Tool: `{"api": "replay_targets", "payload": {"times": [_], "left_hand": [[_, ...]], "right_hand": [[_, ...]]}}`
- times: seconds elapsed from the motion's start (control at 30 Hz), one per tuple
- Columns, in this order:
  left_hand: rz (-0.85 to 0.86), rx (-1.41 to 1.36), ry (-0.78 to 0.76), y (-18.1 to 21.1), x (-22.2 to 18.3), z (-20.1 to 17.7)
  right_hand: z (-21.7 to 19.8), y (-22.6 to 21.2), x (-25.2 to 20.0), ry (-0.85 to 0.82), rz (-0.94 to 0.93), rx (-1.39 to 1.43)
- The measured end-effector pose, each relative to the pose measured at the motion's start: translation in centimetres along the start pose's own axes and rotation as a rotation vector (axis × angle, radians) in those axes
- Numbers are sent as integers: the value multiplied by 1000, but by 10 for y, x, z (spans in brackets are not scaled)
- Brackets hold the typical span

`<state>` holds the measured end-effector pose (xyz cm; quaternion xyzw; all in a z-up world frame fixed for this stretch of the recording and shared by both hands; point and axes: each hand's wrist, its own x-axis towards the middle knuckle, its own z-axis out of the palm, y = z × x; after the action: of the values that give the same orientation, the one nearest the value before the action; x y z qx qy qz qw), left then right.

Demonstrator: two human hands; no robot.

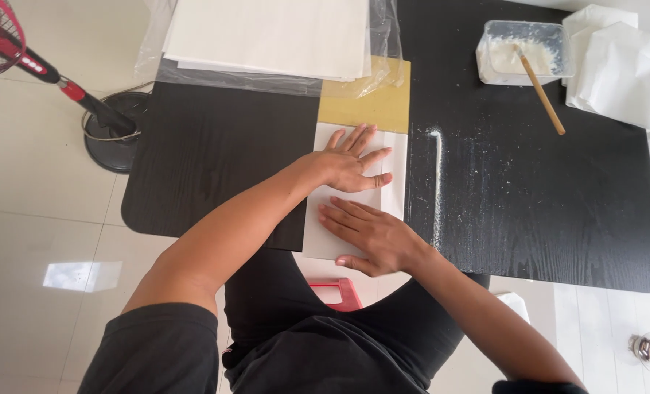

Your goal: Manually assembling bags by folding paper and applying glue with a brush.

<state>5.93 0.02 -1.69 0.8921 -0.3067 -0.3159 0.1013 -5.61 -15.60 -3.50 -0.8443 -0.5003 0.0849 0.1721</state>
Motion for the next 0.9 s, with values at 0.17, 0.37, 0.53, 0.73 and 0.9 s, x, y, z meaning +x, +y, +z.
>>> {"api": "replay_targets", "payload": {"times": [0.17,0.37,0.53,0.73,0.9], "left_hand": [[-10,15,-5,-2,5,0],[-18,7,-20,1,-1,-3],[-16,-18,-21,0,-1,-2],[0,0,-6,4,-6,-6],[-6,39,-76,12,-17,-15]], "right_hand": [[7,12,32,-186,66,-56],[11,-1,31,-251,23,-128],[20,-16,21,-203,-48,-111],[31,-41,9,-124,-86,-92],[33,-66,-9,7,-226,145]]}}
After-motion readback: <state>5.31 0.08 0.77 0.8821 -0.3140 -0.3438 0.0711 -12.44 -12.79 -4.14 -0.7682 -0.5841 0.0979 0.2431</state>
